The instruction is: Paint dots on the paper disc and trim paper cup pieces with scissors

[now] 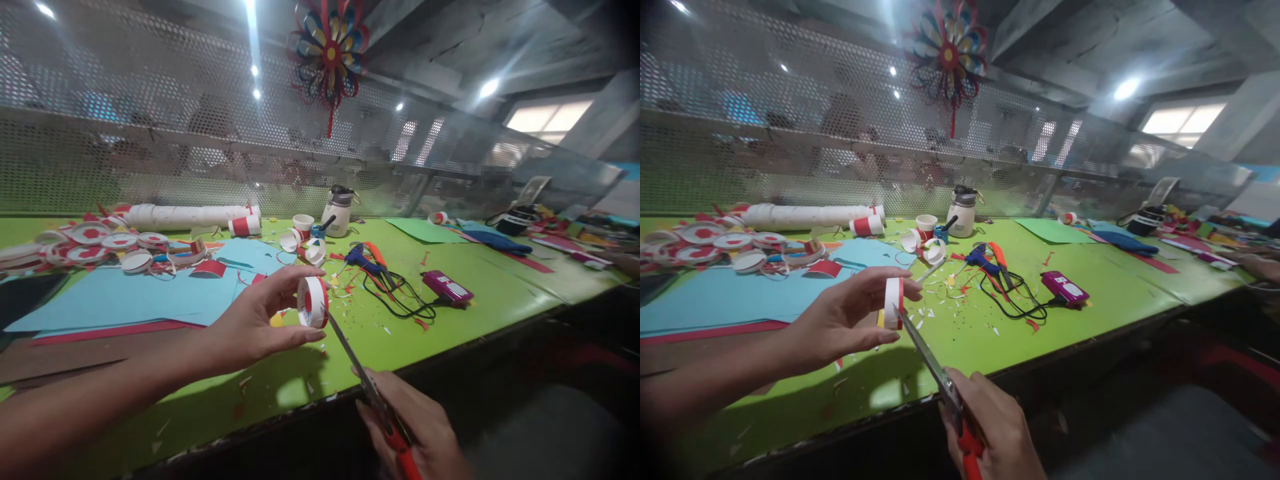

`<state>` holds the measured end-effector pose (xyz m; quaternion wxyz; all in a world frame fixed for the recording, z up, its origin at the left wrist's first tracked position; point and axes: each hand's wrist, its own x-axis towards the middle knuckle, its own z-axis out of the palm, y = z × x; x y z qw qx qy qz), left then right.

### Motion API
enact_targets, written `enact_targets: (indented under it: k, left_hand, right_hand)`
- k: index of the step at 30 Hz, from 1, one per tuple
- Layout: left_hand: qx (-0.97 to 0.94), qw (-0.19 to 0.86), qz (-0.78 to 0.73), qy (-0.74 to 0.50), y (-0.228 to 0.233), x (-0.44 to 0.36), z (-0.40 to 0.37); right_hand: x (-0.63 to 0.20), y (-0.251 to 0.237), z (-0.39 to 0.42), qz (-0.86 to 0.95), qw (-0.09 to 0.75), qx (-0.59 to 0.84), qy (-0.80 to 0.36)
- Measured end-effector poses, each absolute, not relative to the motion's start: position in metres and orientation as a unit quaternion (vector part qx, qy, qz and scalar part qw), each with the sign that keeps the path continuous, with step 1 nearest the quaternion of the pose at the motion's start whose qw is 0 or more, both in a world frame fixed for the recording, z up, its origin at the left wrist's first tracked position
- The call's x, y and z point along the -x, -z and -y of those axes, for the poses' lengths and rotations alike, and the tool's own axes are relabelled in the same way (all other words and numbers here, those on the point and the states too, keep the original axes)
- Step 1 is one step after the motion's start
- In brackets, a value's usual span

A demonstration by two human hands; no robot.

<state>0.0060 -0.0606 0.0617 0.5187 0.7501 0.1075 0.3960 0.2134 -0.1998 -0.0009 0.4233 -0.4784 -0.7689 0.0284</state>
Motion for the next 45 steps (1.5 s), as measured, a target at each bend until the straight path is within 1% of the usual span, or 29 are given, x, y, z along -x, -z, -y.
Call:
enact_targets:
  k: [4,7,13,16,20,24,31,39,45]
  left_hand:
    - [-0.753,0.510,-0.106,-0.402,-0.062,-0.006,0.061]
    - [-0.756,0.499,-0.111,-0.408,-0.061,-0.006,0.062]
    - [-0.763,0.471,-0.132,-0.423,-0.060,-0.005,0.063]
    - [-0.763,0.473,-0.132,-0.420,-0.060,-0.005,0.064]
    - [-0.761,0.473,-0.140,-0.422,-0.060,-0.006,0.064]
    - [-0.759,0.470,-0.144,-0.428,-0.059,-0.006,0.063]
    - [-0.768,0.456,-0.134,-0.429,-0.058,-0.004,0.063]
    - [-0.766,0.457,-0.146,-0.427,-0.056,-0.007,0.064]
    - [-0.757,0.473,-0.142,-0.427,-0.058,-0.007,0.065]
  right_hand:
    - [-0.212,0.001,0.198,0.767,0.425,0.480,-0.016]
    - [-0.212,0.002,0.199,0.764,0.415,0.493,-0.028]
    - [-0.213,0.006,0.200,0.756,0.433,0.491,-0.019]
    - [-0.214,0.009,0.198,0.760,0.443,0.475,-0.003]
    - [-0.215,0.013,0.198,0.762,0.432,0.482,-0.007]
    - [-0.215,0.015,0.199,0.767,0.440,0.467,0.010]
    - [-0.216,0.004,0.202,0.764,0.410,0.497,-0.029]
    - [-0.218,0.001,0.204,0.769,0.402,0.496,-0.027]
    - [-0.219,0.009,0.201,0.771,0.421,0.478,0.003]
